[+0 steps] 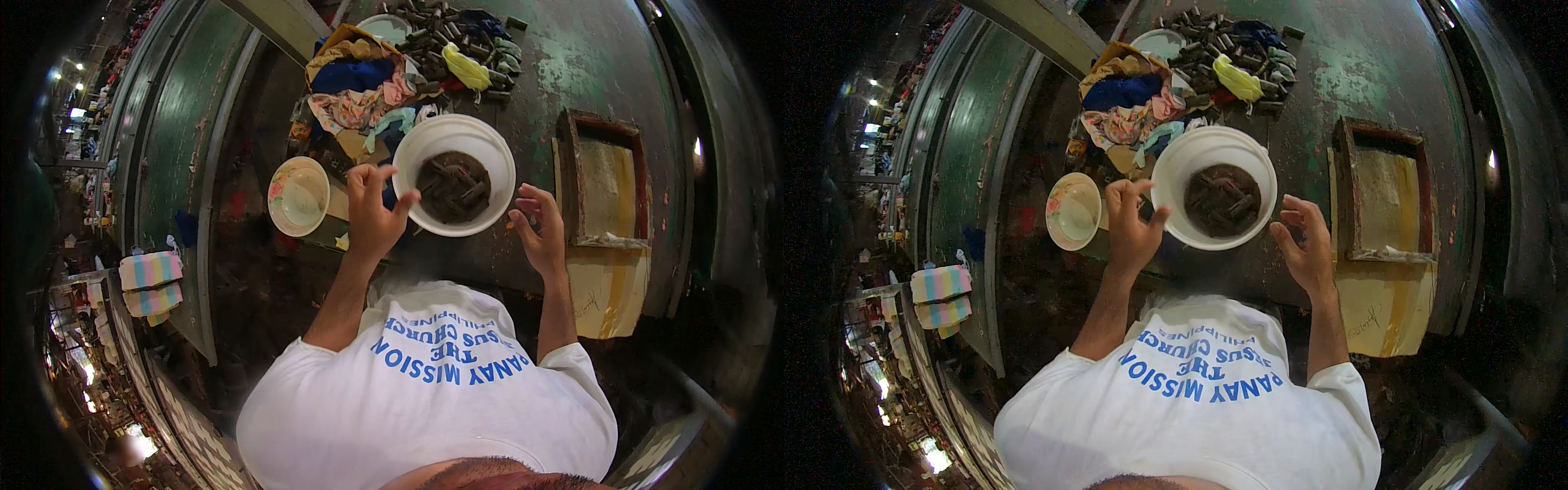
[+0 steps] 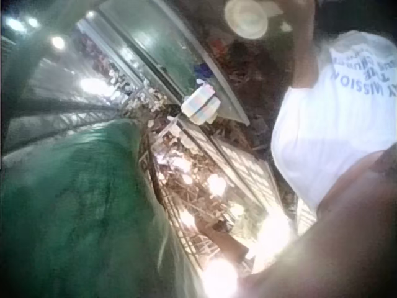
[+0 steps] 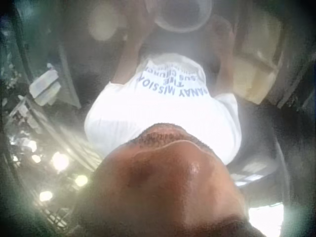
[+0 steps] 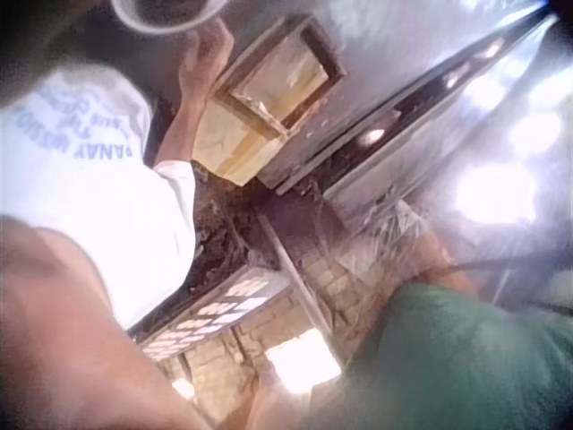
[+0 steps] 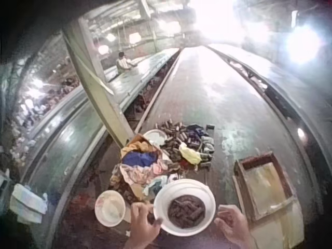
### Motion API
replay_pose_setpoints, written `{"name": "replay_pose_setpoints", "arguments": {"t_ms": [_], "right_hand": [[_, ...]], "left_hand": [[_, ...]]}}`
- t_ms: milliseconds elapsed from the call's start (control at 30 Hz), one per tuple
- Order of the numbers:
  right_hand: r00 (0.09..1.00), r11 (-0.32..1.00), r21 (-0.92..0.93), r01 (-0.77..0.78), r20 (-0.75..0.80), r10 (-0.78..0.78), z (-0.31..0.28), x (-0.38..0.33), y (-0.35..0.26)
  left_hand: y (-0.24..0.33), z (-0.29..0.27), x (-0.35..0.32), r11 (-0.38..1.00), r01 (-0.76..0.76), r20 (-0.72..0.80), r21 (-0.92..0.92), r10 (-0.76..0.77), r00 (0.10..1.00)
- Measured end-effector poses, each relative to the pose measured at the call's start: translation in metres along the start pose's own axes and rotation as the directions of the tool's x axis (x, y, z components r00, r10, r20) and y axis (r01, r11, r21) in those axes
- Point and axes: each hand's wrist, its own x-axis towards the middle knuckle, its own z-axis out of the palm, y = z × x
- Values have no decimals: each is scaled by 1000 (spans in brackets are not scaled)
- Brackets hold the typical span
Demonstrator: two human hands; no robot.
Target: The person walks through a cluttered market aisle carrying two white buckets. They place the buckets on a table and begin sorting through a pile of dark cylindrical objects, picking them up one by one and placing them into one of the buckets.
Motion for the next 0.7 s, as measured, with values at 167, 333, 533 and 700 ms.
{"name": "replay_pose_setpoints", "arguments": {"t_ms": [167,333,533,700], "right_hand": [[992,916,383,-122,73,101,21,27,43],[967,854,475,-215,227,117,24,44,46],[995,996,-10,-91,42,91,25,154,67],[993,780,-624,-41,-110,-35,40,260,100]], "left_hand": [[-18,-14,-13,979,-188,364,-76,203,909],[-31,-12,-11,937,-242,125,-252,279,952],[-50,-42,-7,906,-314,129,-285,361,924],[-54,-28,2,888,-395,118,-235,429,895]]}}
